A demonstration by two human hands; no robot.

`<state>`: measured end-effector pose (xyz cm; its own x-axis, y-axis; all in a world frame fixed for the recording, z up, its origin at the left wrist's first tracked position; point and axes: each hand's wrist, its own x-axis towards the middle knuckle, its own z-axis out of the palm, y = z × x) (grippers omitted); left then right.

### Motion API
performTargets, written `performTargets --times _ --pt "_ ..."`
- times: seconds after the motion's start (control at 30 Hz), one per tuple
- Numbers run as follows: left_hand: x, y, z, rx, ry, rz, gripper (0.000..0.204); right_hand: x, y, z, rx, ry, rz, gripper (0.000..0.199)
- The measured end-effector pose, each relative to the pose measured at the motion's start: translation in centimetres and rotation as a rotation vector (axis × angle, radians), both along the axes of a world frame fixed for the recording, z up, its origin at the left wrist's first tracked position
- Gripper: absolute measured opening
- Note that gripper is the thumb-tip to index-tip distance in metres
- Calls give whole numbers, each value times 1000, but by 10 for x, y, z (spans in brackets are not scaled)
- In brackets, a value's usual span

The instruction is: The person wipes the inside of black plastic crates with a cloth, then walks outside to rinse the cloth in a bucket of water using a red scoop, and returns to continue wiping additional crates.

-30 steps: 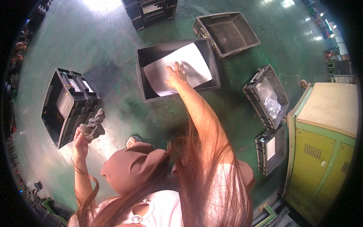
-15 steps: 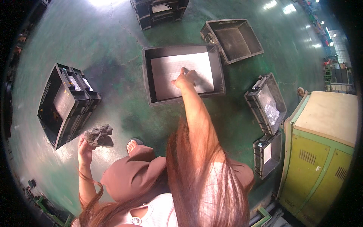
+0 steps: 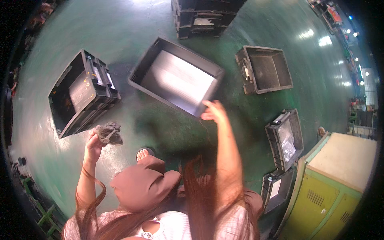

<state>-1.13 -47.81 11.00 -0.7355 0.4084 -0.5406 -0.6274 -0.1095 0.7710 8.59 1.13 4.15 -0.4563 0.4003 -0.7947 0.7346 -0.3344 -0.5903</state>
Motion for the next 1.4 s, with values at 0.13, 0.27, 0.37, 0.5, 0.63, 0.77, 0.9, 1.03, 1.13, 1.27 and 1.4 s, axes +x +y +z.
performTargets --times 0.13,0.27,0.37,0.5,0.63,0.77,0.9,1.03,1.13,1.27,1.4 --pt "-6 41 48 -12 131 -31 11 -89 -38 -29 -444 443 -169 63" --pt "1 33 103 -123 81 22 8 -116 -69 20 -396 492 -156 63" --pt "16 1 163 -405 67 -40 13 -68 -65 54 -456 364 -32 54" --pt "47 -57 228 -724 -18 -36 14 32 -32 98 -332 39 -77 40" --pt "68 -123 299 -920 -108 64 19 94 -32 197 -107 -272 74 24" --pt "159 -236 383 -1368 83 24 24 97 -78 287 97 -412 492 16" --pt "200 -378 425 -1680 58 4 20 62 -122 366 81 -380 717 16" --pt "275 -501 417 -1787 -116 101 13 5 -174 427 94 -261 504 14" --pt "185 -509 441 -1546 -616 215 21 -35 -210 448 212 -497 520 20" --pt "54 -517 462 -1423 -526 181 32 -100 -312 485 207 -733 759 17" --pt "-82 -548 481 -1450 19 198 24 -236 -403 499 142 -585 874 19"
